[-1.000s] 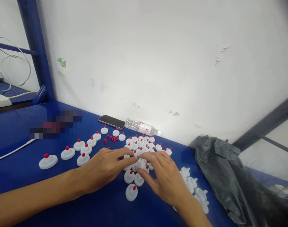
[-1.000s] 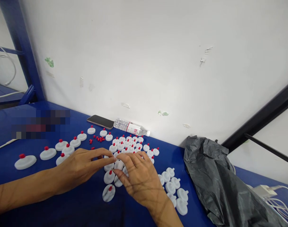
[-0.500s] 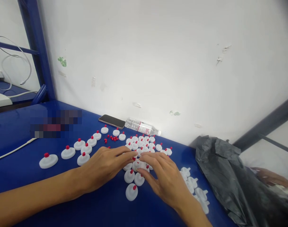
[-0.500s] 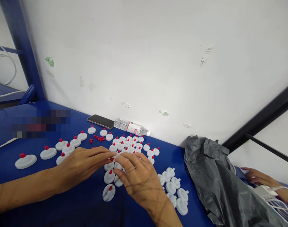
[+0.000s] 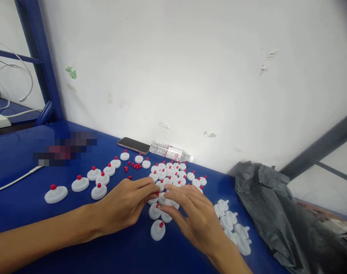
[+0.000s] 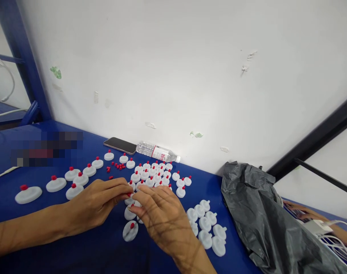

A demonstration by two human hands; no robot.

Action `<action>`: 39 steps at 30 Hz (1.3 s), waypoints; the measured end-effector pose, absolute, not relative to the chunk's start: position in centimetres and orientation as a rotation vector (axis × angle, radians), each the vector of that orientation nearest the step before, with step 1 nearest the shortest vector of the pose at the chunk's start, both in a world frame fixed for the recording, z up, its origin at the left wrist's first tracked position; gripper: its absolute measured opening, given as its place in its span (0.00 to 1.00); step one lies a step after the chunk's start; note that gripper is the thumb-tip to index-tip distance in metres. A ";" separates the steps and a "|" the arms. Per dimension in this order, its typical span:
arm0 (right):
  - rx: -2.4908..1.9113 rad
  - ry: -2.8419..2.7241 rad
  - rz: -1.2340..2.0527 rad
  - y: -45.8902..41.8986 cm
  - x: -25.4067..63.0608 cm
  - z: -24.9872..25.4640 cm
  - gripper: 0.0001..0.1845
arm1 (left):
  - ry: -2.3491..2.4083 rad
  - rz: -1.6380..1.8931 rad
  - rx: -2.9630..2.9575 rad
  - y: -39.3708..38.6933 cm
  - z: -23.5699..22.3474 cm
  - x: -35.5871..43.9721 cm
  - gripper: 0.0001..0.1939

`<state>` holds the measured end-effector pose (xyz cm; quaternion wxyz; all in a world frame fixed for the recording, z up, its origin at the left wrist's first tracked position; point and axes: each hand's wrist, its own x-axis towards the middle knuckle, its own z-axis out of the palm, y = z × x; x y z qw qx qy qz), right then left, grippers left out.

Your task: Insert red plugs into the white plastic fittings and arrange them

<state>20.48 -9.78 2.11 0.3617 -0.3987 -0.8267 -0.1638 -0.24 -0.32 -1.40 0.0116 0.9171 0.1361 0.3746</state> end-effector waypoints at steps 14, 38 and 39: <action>-1.043 -2.145 -0.585 -10.2 19.8 2.4 0.08 | 0.368 1.162 2.673 -1.5 0.0 -0.3 0.12; -1.725 -1.608 -0.713 -8.5 28.8 4.5 0.09 | 1.361 0.638 3.129 3.5 -0.3 -2.0 0.06; -1.793 -1.587 -0.714 -8.5 29.4 4.4 0.10 | 1.331 0.677 3.115 3.6 -0.5 -2.0 0.06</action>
